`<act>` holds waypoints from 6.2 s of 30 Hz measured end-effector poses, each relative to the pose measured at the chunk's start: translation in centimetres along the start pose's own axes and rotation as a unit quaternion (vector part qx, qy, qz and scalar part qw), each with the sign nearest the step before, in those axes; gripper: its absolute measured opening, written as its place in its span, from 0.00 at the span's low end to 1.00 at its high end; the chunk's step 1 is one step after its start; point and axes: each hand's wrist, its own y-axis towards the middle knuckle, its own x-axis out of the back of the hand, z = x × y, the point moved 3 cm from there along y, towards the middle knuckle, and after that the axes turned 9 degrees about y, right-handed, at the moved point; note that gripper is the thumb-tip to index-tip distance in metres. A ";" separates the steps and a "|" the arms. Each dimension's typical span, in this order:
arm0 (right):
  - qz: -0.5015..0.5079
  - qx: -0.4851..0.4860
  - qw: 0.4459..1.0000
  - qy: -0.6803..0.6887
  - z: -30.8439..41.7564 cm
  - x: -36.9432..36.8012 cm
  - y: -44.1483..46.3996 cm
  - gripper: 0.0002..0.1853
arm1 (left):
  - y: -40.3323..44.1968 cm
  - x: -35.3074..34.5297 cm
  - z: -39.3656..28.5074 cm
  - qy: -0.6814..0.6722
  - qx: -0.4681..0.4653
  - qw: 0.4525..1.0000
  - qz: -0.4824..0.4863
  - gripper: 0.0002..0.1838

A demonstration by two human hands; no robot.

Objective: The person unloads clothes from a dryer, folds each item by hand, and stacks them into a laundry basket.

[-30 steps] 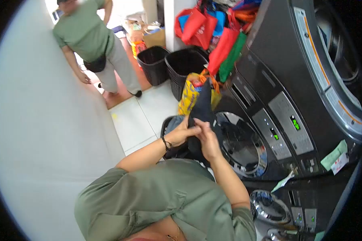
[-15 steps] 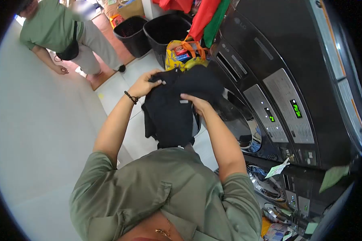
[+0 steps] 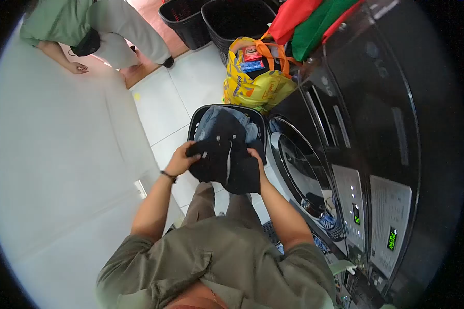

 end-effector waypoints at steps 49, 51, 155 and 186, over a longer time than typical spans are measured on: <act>-0.559 0.160 0.342 -0.738 48.7 -45.3 -51.6 0.48 | -10.2 7.8 -38.2 0.181 -0.777 0.530 -0.287 0.20; -0.551 0.122 0.321 -0.760 50.9 -44.4 -51.2 0.46 | -10.9 7.0 -43.3 0.109 -0.812 0.474 -0.322 0.21; -0.125 0.132 0.569 -0.802 2.0 -36.0 -48.7 0.19 | -29.2 12.5 -23.7 0.056 -0.701 0.701 -0.120 0.09; -0.114 0.925 0.193 -0.307 5.4 -47.7 -49.2 0.18 | -34.5 18.6 -23.0 -0.016 -0.669 0.530 -0.521 0.10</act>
